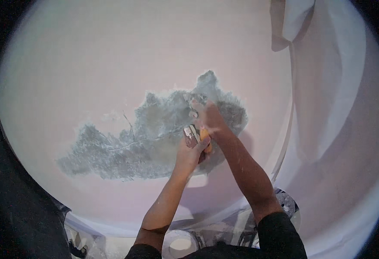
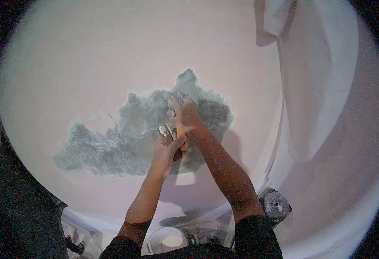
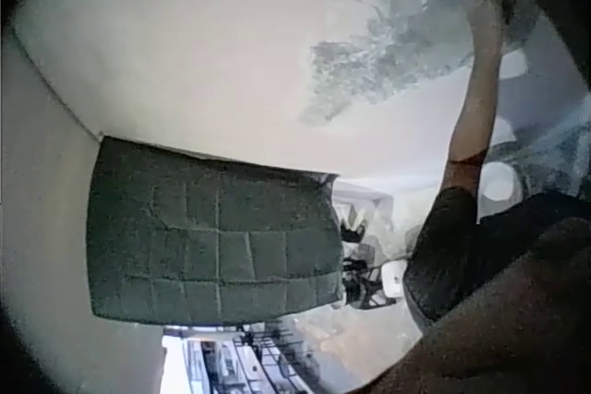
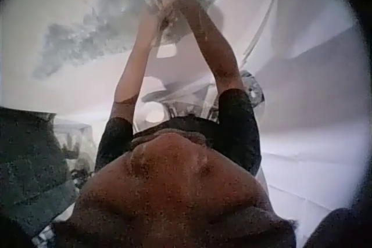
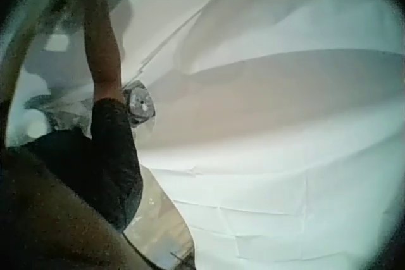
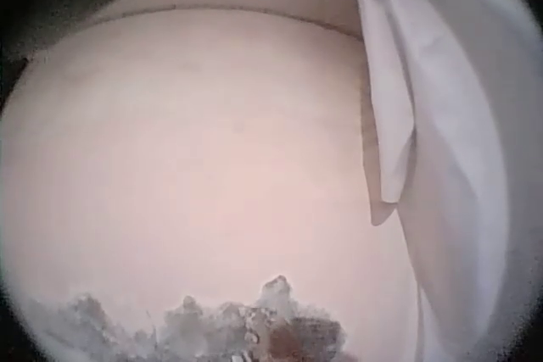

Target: The person is using a putty knife and a sanding block to patch and smooth a section of a wall.

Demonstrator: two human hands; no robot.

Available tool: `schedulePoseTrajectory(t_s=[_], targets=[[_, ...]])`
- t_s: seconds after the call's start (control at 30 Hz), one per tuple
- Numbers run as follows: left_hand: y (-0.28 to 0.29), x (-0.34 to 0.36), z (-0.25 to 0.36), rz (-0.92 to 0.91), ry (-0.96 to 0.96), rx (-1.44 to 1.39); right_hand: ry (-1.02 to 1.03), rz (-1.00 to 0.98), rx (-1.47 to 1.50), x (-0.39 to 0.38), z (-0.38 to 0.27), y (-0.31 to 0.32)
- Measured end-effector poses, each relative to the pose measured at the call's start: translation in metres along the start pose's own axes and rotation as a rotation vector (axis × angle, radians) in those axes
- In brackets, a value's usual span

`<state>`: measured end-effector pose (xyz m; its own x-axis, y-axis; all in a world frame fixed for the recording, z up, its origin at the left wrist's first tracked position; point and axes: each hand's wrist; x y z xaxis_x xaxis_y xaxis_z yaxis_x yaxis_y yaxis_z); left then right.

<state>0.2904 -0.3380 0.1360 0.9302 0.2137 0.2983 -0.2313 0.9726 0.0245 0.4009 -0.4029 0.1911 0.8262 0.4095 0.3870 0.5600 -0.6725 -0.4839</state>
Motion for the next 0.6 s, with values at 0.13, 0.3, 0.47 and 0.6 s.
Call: schedulePoseTrajectory(t_s=[0.13,0.3,0.47,0.6], targets=[[0.0009,-0.0004,0.0022,0.006,-0.013,-0.022,-0.071,-0.015,0.027,0.0016,-0.0010,-0.0016],[0.0024,0.0013,0.0000,-0.026,-0.031,0.029,-0.039,0.059,-0.009,0.0040,0.0036,-0.0022],[0.0053,0.0012,-0.0009,0.038,-0.026,0.017,-0.046,-0.034,0.056,0.0043,0.0053,-0.0029],[0.0085,-0.0032,0.0022,-0.012,-0.046,0.069,-0.069,-0.030,0.138,0.0030,0.0061,-0.0067]])
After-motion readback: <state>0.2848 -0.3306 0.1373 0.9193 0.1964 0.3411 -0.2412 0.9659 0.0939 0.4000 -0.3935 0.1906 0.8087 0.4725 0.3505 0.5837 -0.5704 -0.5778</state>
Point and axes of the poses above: each hand's wrist, its own x-axis towards the middle knuckle, its own y-axis out of the back of the hand, z = x × y, and after that the axes turned 14 degrees about x, right-handed
